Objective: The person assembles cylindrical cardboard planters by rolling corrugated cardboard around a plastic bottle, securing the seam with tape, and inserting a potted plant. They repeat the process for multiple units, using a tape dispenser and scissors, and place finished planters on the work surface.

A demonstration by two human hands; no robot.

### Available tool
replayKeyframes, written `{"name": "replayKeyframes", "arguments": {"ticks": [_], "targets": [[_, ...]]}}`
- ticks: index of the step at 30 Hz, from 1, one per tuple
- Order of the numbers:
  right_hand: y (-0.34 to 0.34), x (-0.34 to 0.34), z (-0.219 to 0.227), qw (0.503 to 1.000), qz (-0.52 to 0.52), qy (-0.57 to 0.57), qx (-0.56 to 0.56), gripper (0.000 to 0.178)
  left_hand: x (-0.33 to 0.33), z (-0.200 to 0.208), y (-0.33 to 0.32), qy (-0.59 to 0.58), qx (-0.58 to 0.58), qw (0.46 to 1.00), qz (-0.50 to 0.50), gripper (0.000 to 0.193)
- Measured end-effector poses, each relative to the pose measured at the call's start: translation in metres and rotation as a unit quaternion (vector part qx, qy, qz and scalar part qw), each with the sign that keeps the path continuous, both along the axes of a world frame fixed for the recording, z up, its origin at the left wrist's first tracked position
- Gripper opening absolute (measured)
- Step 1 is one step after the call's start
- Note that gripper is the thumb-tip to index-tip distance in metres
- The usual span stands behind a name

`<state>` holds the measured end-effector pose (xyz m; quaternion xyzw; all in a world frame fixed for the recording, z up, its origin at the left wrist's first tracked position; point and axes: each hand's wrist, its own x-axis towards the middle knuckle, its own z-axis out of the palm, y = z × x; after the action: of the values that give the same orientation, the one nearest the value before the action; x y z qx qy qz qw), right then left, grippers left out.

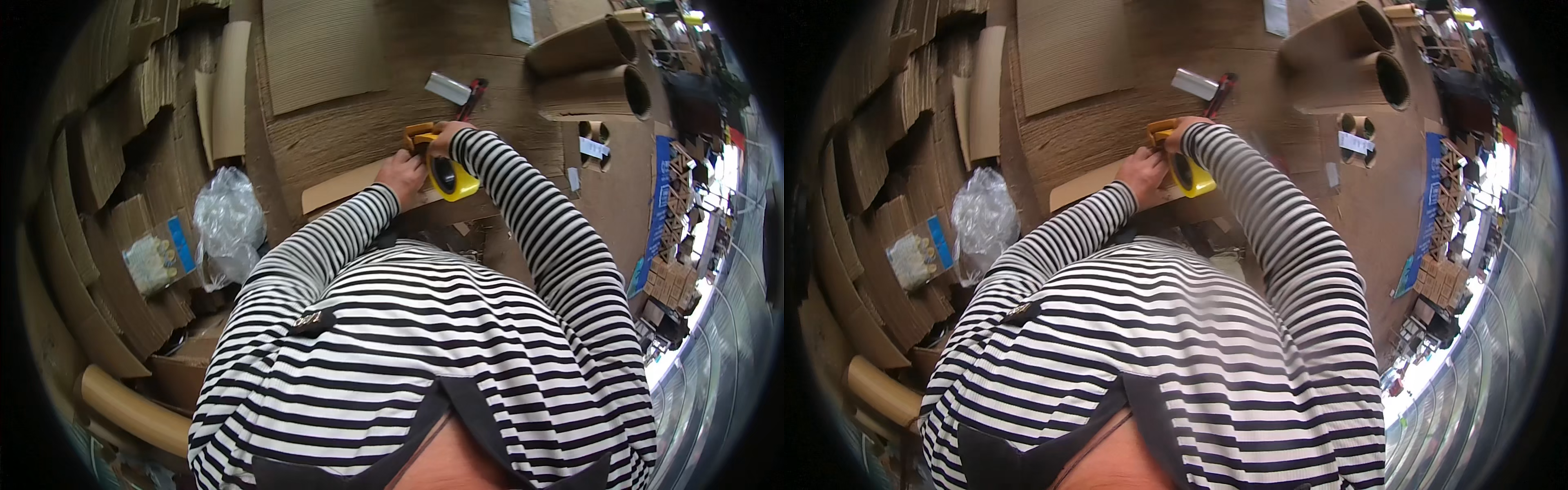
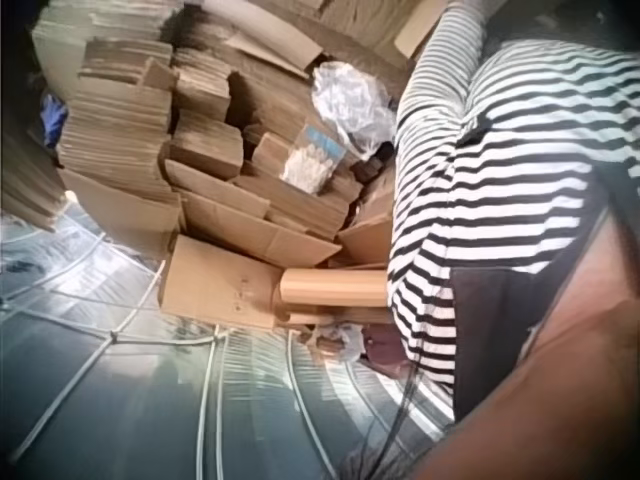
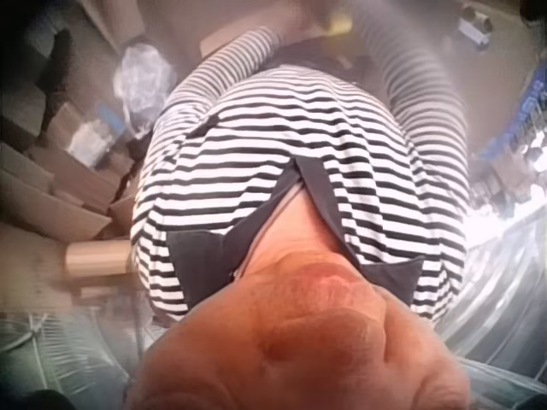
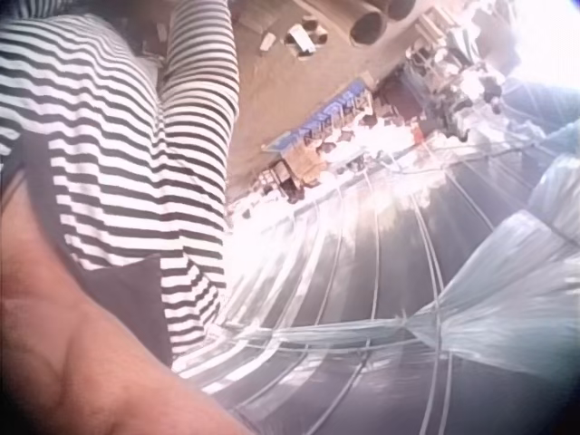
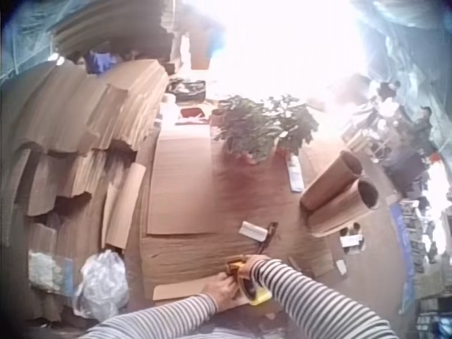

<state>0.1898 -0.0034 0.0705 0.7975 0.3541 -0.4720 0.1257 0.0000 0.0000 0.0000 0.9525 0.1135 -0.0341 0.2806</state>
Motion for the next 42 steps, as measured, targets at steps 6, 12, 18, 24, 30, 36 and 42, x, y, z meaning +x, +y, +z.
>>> {"name": "replayKeyframes", "arguments": {"ticks": [6,12,18,24,30,36,42], "targets": [[-0.007,0.023,0.003,1.0,0.004,0.019,-0.012,0.061,0.008,-0.004,-0.004,-0.079,0.013,0.997,0.013,0.056],[-0.038,0.017,0.0,0.997,-0.043,-0.003,0.066,0.073,0.002,-0.004,-0.007,-0.088,0.041,0.995,0.014,0.054],[-0.065,0.002,0.021,0.989,-0.087,-0.021,0.119,0.075,0.005,0.004,-0.008,0.015,0.015,0.999,0.025,0.057],[-0.172,-0.036,0.045,0.955,-0.169,-0.002,0.245,0.073,0.01,0.009,-0.002,0.085,-0.001,0.996,0.017,0.068],[-0.201,-0.07,0.028,0.962,-0.147,-0.07,0.217,0.075,0.018,0.017,0.008,0.116,-0.04,0.992,0.022,0.075],[-0.193,-0.07,0.029,0.963,-0.137,-0.083,0.217,0.075,0.032,0.006,0.009,0.138,-0.023,0.99,0.026,0.102],[-0.192,-0.076,0.044,0.956,-0.164,-0.092,0.223,0.076,0.073,0.018,0.023,0.294,-0.05,0.954,-0.025,0.13]]}}
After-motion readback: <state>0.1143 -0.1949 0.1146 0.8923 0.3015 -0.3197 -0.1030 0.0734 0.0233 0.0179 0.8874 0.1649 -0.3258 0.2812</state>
